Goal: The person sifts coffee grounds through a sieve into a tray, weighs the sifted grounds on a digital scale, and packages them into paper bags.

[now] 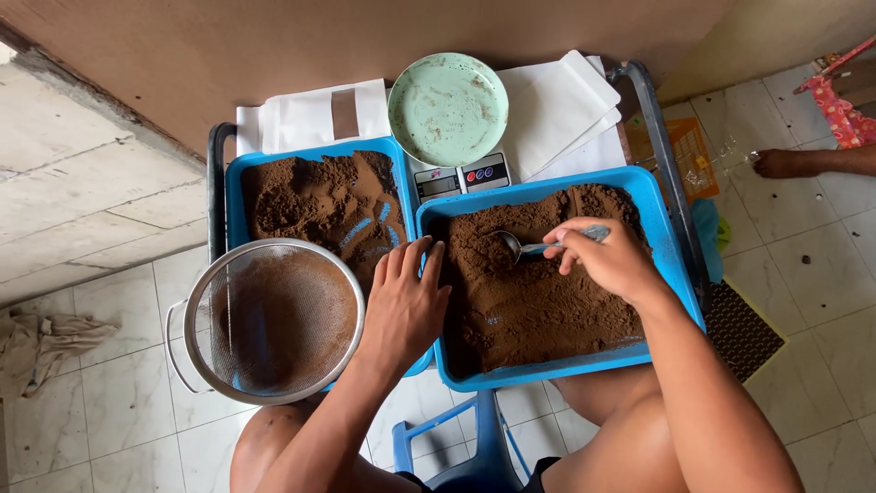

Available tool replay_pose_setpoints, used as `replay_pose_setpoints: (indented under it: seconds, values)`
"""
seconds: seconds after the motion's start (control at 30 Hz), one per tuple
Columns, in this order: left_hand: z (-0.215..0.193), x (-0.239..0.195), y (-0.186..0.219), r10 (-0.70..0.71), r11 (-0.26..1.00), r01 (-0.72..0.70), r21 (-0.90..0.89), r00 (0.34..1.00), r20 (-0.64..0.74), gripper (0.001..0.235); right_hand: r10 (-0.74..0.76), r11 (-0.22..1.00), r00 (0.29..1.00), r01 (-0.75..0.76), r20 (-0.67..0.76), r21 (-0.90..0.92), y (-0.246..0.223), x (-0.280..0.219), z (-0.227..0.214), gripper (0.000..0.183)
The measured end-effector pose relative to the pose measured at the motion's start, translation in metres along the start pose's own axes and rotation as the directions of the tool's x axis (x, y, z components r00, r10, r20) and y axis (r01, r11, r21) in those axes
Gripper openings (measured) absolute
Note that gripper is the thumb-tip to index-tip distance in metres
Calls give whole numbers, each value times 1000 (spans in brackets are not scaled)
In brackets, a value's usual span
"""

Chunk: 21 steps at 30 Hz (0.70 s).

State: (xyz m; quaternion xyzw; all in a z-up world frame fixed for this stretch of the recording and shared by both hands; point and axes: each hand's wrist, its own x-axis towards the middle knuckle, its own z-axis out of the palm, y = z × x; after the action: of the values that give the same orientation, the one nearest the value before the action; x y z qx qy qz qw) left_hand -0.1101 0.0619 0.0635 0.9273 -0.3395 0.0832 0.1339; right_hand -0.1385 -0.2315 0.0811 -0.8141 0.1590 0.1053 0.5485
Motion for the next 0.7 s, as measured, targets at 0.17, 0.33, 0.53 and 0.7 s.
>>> replay_pose_setpoints:
  seconds: [0.17, 0.33, 0.53, 0.7]
  values:
    - [1, 3, -2, -52, 999, 52, -3, 999, 7, 63, -54, 992, 997, 59, -51, 108, 5, 0, -12, 28]
    - [6, 7, -5, -70, 998, 70, 6, 998, -6, 66, -103, 977, 991, 116, -82, 178, 8, 9, -17, 27]
    - [11, 15, -12, -135, 991, 136, 12, 989, -63, 65, -239, 945, 964, 259, -115, 202, -4, 40, -17, 28]
    - [9, 21, -19, -218, 976, 216, -30, 972, -91, 64, -290, 937, 940, 318, -182, 147, -39, 81, -11, 28]
